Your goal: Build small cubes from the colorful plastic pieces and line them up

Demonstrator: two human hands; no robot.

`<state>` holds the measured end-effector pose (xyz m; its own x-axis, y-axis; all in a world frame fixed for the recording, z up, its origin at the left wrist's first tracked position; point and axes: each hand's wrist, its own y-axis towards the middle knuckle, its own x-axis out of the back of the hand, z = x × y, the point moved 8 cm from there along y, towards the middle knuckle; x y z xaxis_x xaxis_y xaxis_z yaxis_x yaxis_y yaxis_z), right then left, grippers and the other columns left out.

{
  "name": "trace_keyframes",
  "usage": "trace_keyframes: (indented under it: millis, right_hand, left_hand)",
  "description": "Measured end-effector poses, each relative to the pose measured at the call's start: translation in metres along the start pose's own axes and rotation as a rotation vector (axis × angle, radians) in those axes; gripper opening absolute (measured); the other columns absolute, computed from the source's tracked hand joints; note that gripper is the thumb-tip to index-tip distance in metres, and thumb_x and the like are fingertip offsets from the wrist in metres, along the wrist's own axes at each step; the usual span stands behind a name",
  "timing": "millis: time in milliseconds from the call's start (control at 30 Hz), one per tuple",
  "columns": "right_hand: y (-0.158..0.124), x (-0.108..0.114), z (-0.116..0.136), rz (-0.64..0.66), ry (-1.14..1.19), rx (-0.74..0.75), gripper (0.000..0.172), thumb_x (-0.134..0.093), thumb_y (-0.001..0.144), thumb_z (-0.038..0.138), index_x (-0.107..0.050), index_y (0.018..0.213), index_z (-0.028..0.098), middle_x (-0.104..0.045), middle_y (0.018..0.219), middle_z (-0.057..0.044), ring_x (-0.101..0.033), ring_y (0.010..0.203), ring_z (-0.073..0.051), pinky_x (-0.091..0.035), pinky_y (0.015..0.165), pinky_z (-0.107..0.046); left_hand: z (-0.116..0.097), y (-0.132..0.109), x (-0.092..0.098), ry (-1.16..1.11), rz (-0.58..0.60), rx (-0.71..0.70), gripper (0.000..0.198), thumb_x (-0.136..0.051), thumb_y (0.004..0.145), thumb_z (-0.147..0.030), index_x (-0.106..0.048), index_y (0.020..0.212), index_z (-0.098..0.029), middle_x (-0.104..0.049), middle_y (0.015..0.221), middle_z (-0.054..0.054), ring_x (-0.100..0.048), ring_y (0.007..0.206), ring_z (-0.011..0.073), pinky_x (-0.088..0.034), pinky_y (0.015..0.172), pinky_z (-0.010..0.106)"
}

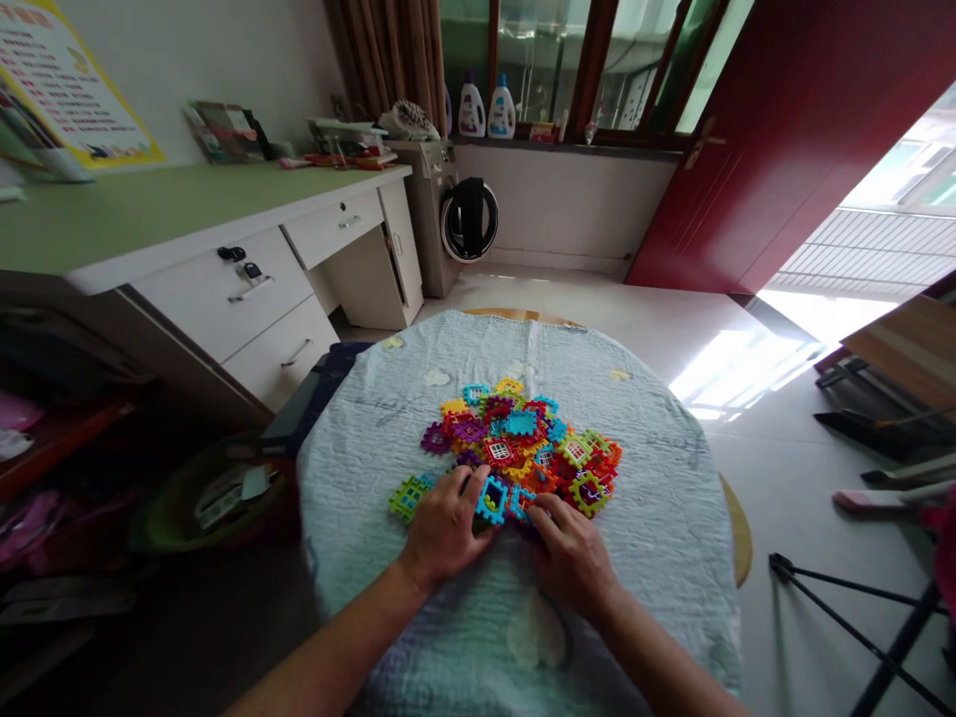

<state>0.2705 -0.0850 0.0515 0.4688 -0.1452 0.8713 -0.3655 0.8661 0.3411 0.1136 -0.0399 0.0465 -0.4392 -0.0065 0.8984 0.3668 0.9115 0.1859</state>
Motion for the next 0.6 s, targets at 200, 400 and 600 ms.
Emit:
trace_keyframes:
  millis: [200,400,600]
  right_hand:
    - [0.052,0.026,-0.02,-0.064,0.234,-0.206,0.016,-0.055,0.078,0.017,-0.066,0.09,0.021,-0.064,0.088,-0.003,-0.06,0.075,-0.014,-0.046,0.068,-0.024]
    - [0.105,0.028,-0.074,-0.086,0.35,-0.439,0.025,-0.055,0.084,0.037,-0.07,0.094,0.02,-0.068,0.078,-0.002,-0.061,0.072,-0.017,-0.046,0.071,-0.029]
    - [0.096,0.033,-0.139,-0.156,0.067,-0.586,0.039,-0.055,0.085,0.045,-0.07,0.108,0.018,-0.064,0.117,-0.014,-0.056,0.113,-0.03,-0.041,0.098,-0.044]
  left_hand:
    - [-0.007,0.037,0.026,-0.242,-0.111,0.038,0.057,-0.068,0.077,-0.046,-0.047,0.125,-0.024,-0.061,0.115,0.008,-0.063,0.103,0.024,-0.053,0.089,0.038]
    - [0.02,0.106,0.035,-0.284,-0.111,0.167,0.066,-0.073,0.071,-0.046,-0.047,0.126,-0.021,-0.064,0.111,0.008,-0.063,0.101,0.0231,-0.051,0.091,0.036]
    - [0.053,0.176,0.013,-0.034,-0.018,0.175,0.065,-0.058,0.081,-0.058,-0.051,0.131,-0.018,-0.046,0.141,0.016,-0.043,0.132,0.0312,-0.034,0.111,0.045]
